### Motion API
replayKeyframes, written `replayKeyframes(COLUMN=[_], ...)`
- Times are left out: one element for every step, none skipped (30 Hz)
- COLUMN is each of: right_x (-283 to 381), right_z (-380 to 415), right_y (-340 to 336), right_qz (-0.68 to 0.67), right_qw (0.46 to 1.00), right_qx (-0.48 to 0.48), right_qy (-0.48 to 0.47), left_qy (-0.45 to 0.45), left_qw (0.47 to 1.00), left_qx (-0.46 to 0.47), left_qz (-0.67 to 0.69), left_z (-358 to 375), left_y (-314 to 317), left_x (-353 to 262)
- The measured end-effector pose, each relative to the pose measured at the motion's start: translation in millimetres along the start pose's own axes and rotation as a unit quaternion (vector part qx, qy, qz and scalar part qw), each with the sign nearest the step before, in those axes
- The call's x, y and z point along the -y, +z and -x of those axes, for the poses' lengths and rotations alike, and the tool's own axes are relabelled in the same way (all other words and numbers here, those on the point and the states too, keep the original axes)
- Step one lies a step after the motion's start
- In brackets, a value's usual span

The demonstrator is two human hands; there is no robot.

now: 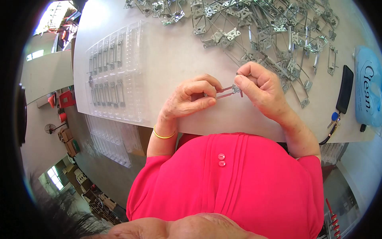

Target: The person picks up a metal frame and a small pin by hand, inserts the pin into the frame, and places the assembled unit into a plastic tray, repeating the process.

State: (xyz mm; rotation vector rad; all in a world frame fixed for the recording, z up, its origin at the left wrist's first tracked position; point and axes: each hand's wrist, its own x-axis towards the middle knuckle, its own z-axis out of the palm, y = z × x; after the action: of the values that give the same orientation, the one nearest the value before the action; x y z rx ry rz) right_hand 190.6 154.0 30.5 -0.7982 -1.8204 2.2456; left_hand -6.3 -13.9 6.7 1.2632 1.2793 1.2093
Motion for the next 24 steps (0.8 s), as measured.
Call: replayKeyframes(right_x=[-0.3, -1.0, -2.3, -3.6, -4.6, -5.2, -5.5, -5.0, -4.0, -2.4, -1.3, -0.8, -0.3, 0.7, 1.6, 2.3, 1.4, -1.2, -2.6, -0.3, -0.3, -0.3, -0.2, 0.3], right_z=[0.9, 0.4, -0.3, -0.7, -1.0, -2.1, -3.5, -4.4, -5.1, -6.9, -8.7, -8.9, -8.3, -7.2, -5.2, -4.1, -4.1, -3.8, -3.2, -1.9, -1.8, -2.2, -2.6, -3.0], right_y=[0.7, 1.0, 1.0, 0.7, 0.2, -0.3, -0.9, -3.7, -8.2, -11.4, -11.5, -10.6, -9.4, -7.8, -5.5, -3.9, -2.7, -1.1, 0.6, 2.5, 3.2, 3.4, 3.4, 3.2], right_qz=[-0.018, -0.018, -0.023, -0.028, -0.028, -0.036, -0.043, -0.043, -0.096, -0.147, -0.146, -0.129, -0.112, -0.113, -0.129, -0.145, -0.145, -0.135, -0.125, -0.110, -0.110, -0.098, -0.086, -0.087], right_qw=[1.000, 1.000, 1.000, 0.999, 0.999, 0.999, 0.999, 0.999, 0.995, 0.988, 0.988, 0.988, 0.987, 0.987, 0.989, 0.989, 0.989, 0.991, 0.992, 0.993, 0.993, 0.994, 0.995, 0.995], right_qx=[-0.003, -0.003, 0.009, 0.021, 0.019, 0.003, -0.013, -0.013, -0.031, -0.048, -0.045, -0.063, -0.082, -0.081, -0.057, -0.034, -0.036, 0.000, 0.035, 0.037, 0.035, 0.040, 0.044, 0.042], right_qy=[0.010, 0.011, 0.018, 0.025, 0.027, 0.008, -0.012, -0.012, -0.018, -0.026, -0.030, -0.056, -0.081, -0.084, -0.050, -0.016, -0.016, -0.009, -0.001, 0.019, 0.019, 0.026, 0.032, 0.032], left_qy=[-0.001, -0.010, -0.020, -0.021, 0.017, 0.056, 0.057, 0.026, -0.005, -0.003, -0.053, -0.101, -0.100, -0.090, -0.080, -0.054, -0.053, -0.057, -0.060, -0.061, -0.062, -0.063, -0.063, -0.055], left_qw=[1.000, 1.000, 0.999, 0.999, 0.997, 0.993, 0.993, 0.993, 0.992, 0.992, 0.988, 0.967, 0.968, 0.957, 0.942, 0.941, 0.941, 0.936, 0.931, 0.931, 0.931, 0.932, 0.932, 0.939], left_qx=[0.000, 0.017, 0.035, 0.036, 0.067, 0.096, 0.096, 0.111, 0.126, 0.124, 0.057, -0.011, -0.012, -0.034, -0.056, -0.071, -0.069, -0.075, -0.082, -0.080, -0.081, -0.081, -0.079, -0.071], left_qz=[0.000, -0.004, -0.007, -0.006, -0.019, -0.034, -0.033, -0.002, 0.028, 0.027, 0.131, 0.232, 0.229, 0.275, 0.322, 0.326, 0.326, 0.339, 0.351, 0.352, 0.349, 0.347, 0.347, 0.332], left_z=[-0.1, -0.5, 0.0, 0.1, -1.1, -2.0, -1.7, -0.8, 0.5, 2.6, 5.4, 6.5, 6.1, 5.5, 5.0, 4.0, 3.4, 3.7, 3.9, 3.8, 3.5, 3.1, 3.0, 3.2], left_y=[-0.7, -2.1, -2.7, -4.0, -6.5, -7.9, -6.7, -4.2, -1.7, 0.4, 2.2, 1.8, -0.5, -3.1, -4.9, -3.9, -4.3, -4.2, -3.9, -3.5, -3.4, -3.6, -3.6, -3.3], left_x=[-2.0, -5.8, -7.8, -5.3, -0.6, 2.0, 1.4, -0.2, -1.8, -3.9, -6.3, -7.6, -7.4, -6.1, -3.8, 2.4, 3.2, 3.5, 3.6, 3.3, 2.6, 2.2, 2.9, 4.4])
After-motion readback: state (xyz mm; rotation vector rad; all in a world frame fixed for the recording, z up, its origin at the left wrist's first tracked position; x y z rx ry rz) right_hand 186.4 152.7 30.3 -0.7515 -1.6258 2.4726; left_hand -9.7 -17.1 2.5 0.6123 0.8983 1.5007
